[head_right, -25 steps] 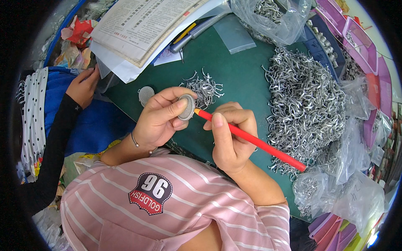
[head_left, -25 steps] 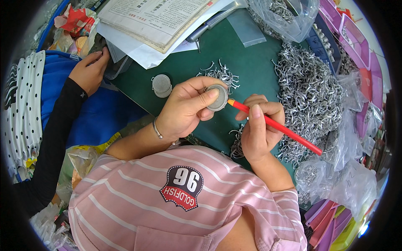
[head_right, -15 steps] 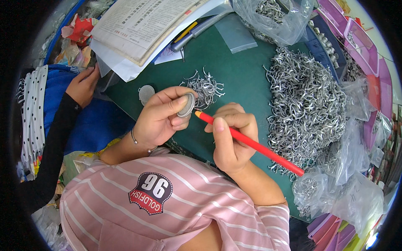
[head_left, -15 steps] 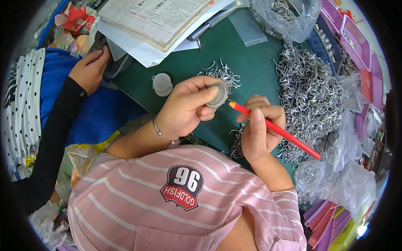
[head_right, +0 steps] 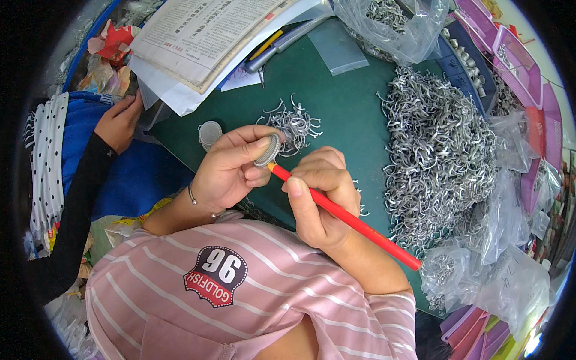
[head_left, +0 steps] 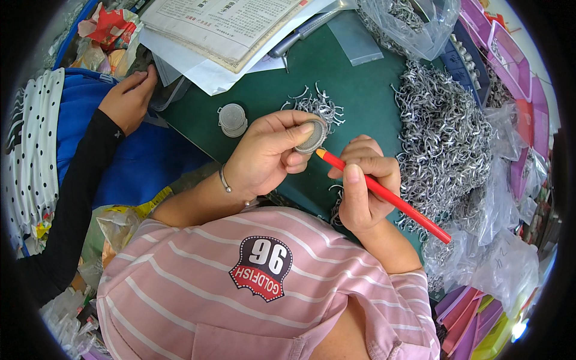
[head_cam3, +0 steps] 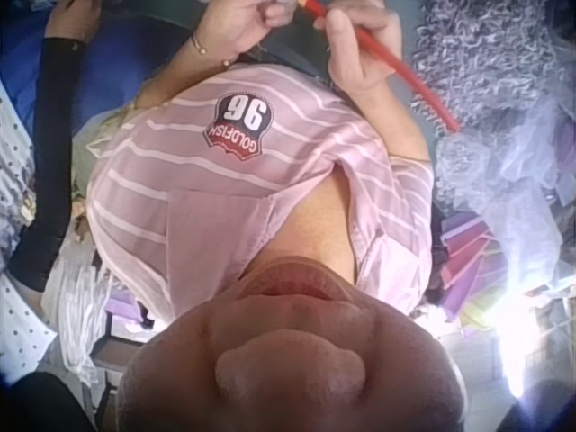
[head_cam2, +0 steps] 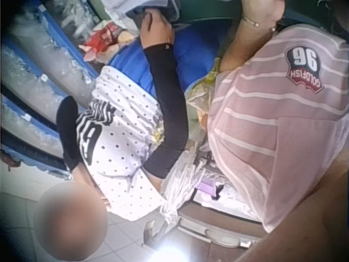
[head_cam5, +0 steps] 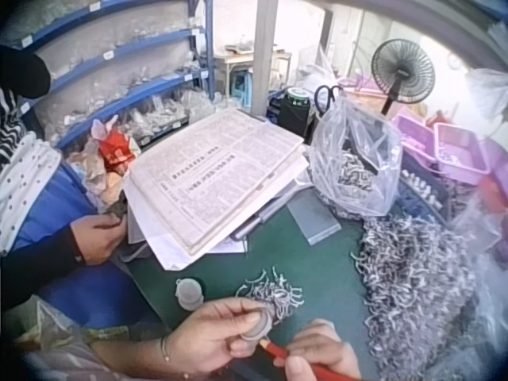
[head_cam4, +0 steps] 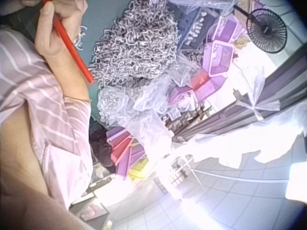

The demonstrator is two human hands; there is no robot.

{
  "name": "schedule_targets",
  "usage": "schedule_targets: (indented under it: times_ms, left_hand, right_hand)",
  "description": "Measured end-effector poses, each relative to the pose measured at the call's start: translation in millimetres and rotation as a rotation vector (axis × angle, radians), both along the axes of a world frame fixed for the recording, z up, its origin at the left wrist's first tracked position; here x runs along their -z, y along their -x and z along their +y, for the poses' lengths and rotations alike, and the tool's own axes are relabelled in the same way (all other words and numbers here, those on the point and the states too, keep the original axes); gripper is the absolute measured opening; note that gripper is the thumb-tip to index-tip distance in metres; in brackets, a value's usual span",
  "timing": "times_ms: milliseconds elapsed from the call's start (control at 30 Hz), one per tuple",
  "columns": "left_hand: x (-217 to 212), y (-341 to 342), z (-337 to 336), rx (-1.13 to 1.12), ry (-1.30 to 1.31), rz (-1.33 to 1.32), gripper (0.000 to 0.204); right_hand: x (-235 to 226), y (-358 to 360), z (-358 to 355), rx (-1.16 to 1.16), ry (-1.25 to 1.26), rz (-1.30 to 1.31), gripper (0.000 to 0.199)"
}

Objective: The person picks up several metal disks and looks at them, then uses a red pencil to mark a spot on the edge of one disk before placing it into a small plastic bag.

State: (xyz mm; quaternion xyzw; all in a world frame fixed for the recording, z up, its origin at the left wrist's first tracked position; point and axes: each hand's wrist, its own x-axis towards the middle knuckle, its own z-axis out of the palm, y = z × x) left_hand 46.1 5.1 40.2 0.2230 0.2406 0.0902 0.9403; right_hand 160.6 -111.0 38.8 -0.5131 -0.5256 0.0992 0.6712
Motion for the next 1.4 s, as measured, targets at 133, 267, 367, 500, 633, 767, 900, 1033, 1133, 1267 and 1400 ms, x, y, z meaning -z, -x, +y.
schedule_targets:
  times_ms: [133,267,367,500,633,767,900,1033,1133,1267,1400]
  left_hand:
    - [-1.8,-0.3,0.4,-0.008,-0.004,0.018,0.021]
    - [1.9,0.1,1.4,0.002,-0.012,0.001,0.021]
    - [3.0,-0.1,2.1,0.004,-0.007,0.002,0.021]
    - [4.0,-0.7,2.4,0.006,-0.001,0.001,0.021]
    - [5.3,-0.6,2.3,0.008,-0.001,-0.017,0.021]
    - [4.4,-0.5,2.3,-0.007,-0.01,0.007,0.02]
    - [4.6,-0.3,3.2,-0.026,-0.023,0.025,0.021]
    - [7.3,-2.9,0.4,-0.105,-0.141,0.079,0.026]
    - [5.5,0.3,4.1,-0.078,-0.1,0.04,0.032]
    - [3.9,1.5,4.9,-0.081,-0.079,0.004,0.036]
    - [-5.4,4.9,4.6,-0.113,-0.101,0.06,0.034]
  right_hand:
    - [0.6,0.7,0.8,0.006,0.021,0.001,0.009]
    - [0.1,0.9,0.6,0.028,0.043,0.013,0.009]
    - [-0.6,1.2,0.4,0.043,0.064,0.025,0.009]
    - [-1.7,1.1,0.2,0.056,0.081,0.027,0.01]
    - [0.6,0.3,-1.2,0.04,0.051,0.067,0.01]
    - [-0.2,0.1,0.2,0.052,0.069,0.012,0.01]
    - [0.1,-0.8,-0.5,0.143,0.122,0.058,0.01]
    - [1.1,-2.4,-1.1,0.162,0.096,0.093,0.01]
    - [0.3,-2.3,-2.9,0.17,0.092,0.123,0.009]
    - [-1.0,-1.8,-2.1,0.172,0.067,0.15,0.008]
    - [-4.1,0.5,-3.2,0.17,0.082,0.163,0.007]
